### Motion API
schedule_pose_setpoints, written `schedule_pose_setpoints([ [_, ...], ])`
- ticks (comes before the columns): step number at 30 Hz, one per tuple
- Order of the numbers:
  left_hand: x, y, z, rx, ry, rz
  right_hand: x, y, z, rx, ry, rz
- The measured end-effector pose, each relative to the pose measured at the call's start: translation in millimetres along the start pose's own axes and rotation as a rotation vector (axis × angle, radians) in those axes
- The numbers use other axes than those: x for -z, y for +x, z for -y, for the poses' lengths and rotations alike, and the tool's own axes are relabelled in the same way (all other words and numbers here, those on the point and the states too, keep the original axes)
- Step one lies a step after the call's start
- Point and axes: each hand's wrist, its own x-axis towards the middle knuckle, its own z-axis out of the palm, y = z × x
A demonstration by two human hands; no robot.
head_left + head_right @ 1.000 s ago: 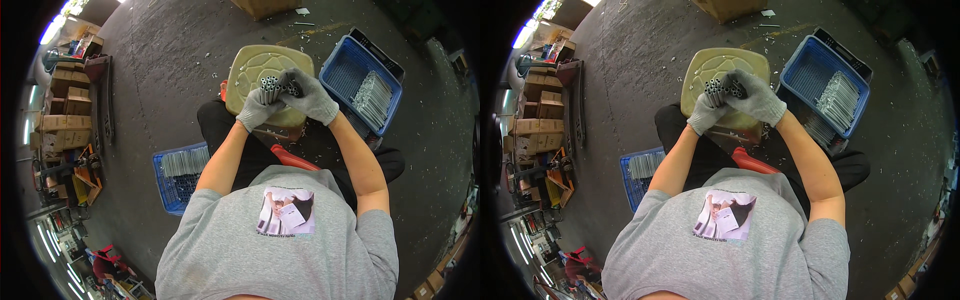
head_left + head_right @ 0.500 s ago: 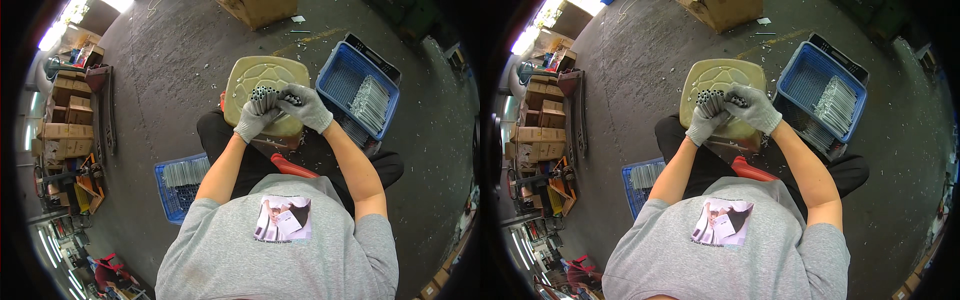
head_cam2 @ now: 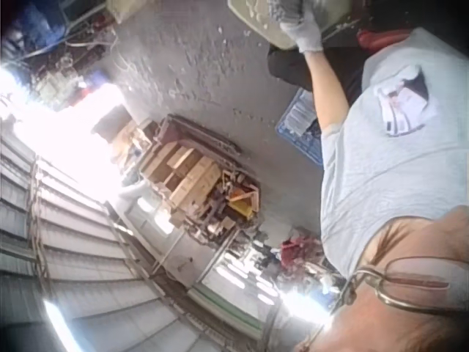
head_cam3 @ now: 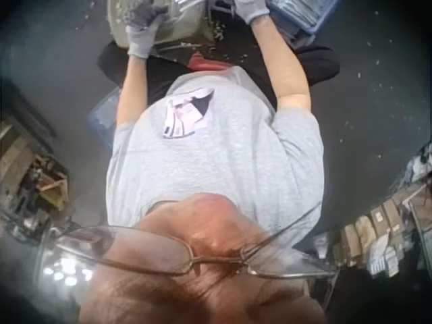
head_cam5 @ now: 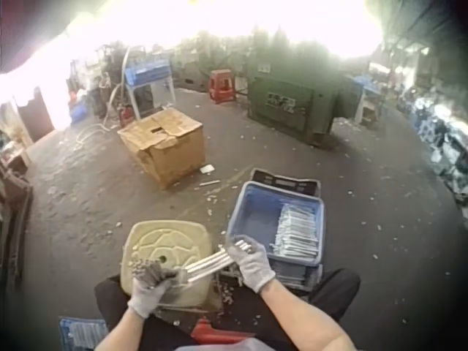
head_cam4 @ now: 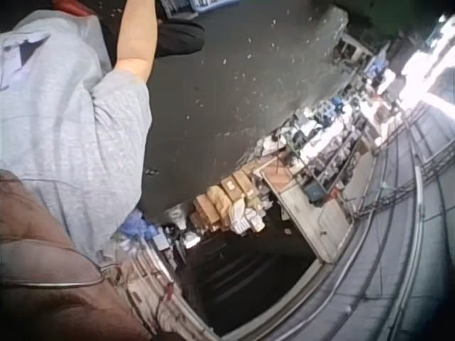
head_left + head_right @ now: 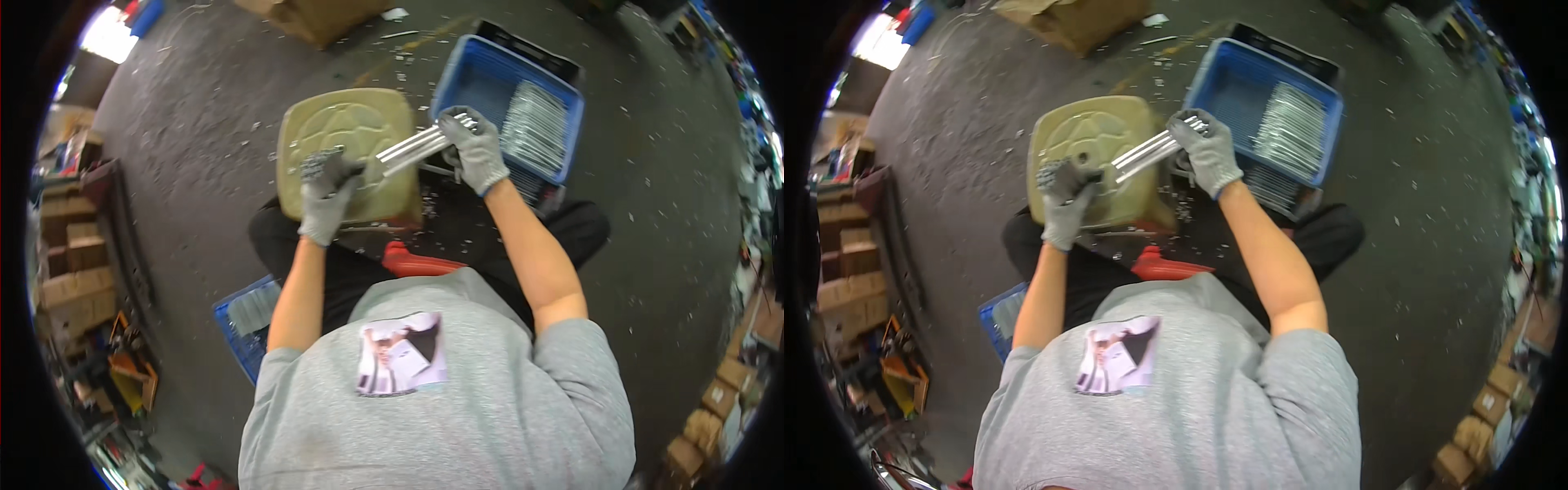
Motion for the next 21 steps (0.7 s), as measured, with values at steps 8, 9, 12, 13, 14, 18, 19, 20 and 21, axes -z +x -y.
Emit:
schedule_pose_setpoints([
  [8, -2, 1, 5, 0.045, 0.131, 0.002, 134, 49, -86, -0.053, 0.353, -0.568],
  [9, -6, 2, 2, 0.078, 0.111, 0.006, 162, 56, -100, -0.059, 0.378, -0.659],
  [12, -7, 3, 1, 0.120, 0.097, 0.005, 195, 61, -110, -0.010, 0.424, -0.767],
  [13, -4, 1, 1, 0.125, 0.100, -0.004, 197, 60, -103, -0.023, 0.421, -0.761],
  [14, 0, -2, 1, 0.131, 0.103, -0.020, 190, 56, -83, -0.042, 0.322, -0.773],
  [18, -3, 0, -4, 0.112, 0.140, -0.016, 227, 65, -32, 0.234, -0.683, -0.710],
  [19, -1, -2, -7, 0.101, 0.164, -0.024, 229, 71, -17, 0.234, -0.940, -0.640],
  [20, 1, -5, -10, 0.091, 0.189, -0.032, 225, 74, -1, 0.239, -1.193, -0.556],
  [21, -1, -5, -13, 0.140, 0.149, -0.042, 250, 88, -5, 0.281, -1.380, -0.476],
])
